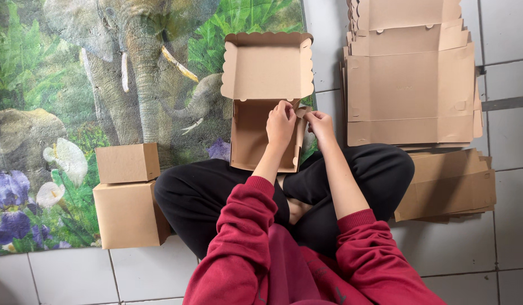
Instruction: The person sits on the floor and assembles flat cardboard boxes by folding the sides and securing the tabs. They handle multiple boxes, folding the flaps and tucking the tabs into slots to form the box shape, then stacking the completed boxes.
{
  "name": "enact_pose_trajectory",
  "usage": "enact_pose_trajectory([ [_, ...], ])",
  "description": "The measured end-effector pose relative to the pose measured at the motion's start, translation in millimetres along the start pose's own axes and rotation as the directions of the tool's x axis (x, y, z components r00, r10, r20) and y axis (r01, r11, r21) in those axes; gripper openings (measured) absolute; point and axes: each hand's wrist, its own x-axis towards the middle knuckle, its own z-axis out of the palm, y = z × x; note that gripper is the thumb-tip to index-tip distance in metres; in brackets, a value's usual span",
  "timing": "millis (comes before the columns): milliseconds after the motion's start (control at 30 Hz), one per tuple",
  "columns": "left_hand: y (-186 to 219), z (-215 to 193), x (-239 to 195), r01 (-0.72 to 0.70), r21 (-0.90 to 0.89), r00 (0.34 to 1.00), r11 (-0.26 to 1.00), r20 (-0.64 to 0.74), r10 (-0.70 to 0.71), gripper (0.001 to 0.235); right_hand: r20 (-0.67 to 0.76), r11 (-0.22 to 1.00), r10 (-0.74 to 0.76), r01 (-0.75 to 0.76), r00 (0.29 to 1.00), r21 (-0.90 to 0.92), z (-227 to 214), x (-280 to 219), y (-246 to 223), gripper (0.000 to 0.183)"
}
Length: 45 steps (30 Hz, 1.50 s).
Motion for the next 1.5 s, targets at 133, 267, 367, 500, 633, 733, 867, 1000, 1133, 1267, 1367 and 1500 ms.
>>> enact_pose_trajectory([
  [133, 10, -12, -7, -0.002, -0.021, 1.0, 1.0, -0.02, 0.001, 0.01, 0.041, 0.99, 0.028, -0.033, 0.999, 0.139, 0, -25, -28, 0.014],
  [267, 13, -13, -12, 0.008, -0.048, 0.999, 0.999, -0.039, -0.01, 0.01, 0.035, 0.958, 0.044, -0.052, 0.998, 0.282, 3, -29, -31, 0.015],
  [367, 16, -14, -16, 0.007, -0.073, 0.999, 0.997, -0.04, -0.01, 0.009, 0.037, 0.95, 0.042, -0.052, 0.998, 0.307, 3, -32, -33, 0.015],
  [500, 25, -23, -21, 0.011, -0.105, 1.0, 0.994, -0.006, -0.012, 0.007, 0.036, 0.946, 0.03, -0.04, 0.999, 0.321, 3, -30, -33, 0.014],
  [633, 28, -22, -24, 0.018, -0.101, 1.0, 0.995, 0.013, -0.017, 0.007, 0.041, 0.945, 0.027, -0.039, 0.999, 0.326, 4, -26, -26, 0.014],
  [733, 27, -19, -26, 0.013, -0.11, 1.0, 0.994, 0.026, -0.01, 0.007, 0.051, 0.936, 0.025, -0.041, 0.998, 0.35, 4, -26, -27, 0.014],
  [867, 23, -15, -28, 0.012, -0.136, 1.0, 0.991, 0.021, -0.009, 0.007, 0.048, 0.933, 0.016, -0.032, 0.999, 0.36, 6, -22, -20, 0.013],
  [1000, 22, -14, -29, 0.027, -0.172, 1.0, 0.985, 0.009, -0.026, 0.006, 0.04, 0.93, 0.012, -0.026, 0.999, 0.368, 8, -17, -15, 0.012],
  [1133, 18, -8, -26, 0.095, -0.256, 0.995, 0.962, 0.0, -0.099, 0.005, 0.05, 0.923, 0.016, -0.034, 0.999, 0.383, 10, -11, -7, 0.014],
  [1267, 22, -11, -26, 0.138, -0.34, 0.99, 0.93, 0.007, -0.144, 0.004, 0.042, 0.914, 0.041, -0.055, 0.998, 0.402, 12, -4, 2, 0.014],
  [1367, 25, -12, -29, 0.175, -0.378, 0.984, 0.909, 0.035, -0.175, 0.003, 0.029, 0.916, 0.083, -0.088, 0.996, 0.392, 10, -3, 6, 0.015],
  [1500, 24, -14, -23, 0.176, -0.343, 0.984, 0.923, 0.039, -0.173, 0.002, 0.028, 0.922, 0.079, -0.084, 0.996, 0.379, 9, -29, -26, 0.018],
])
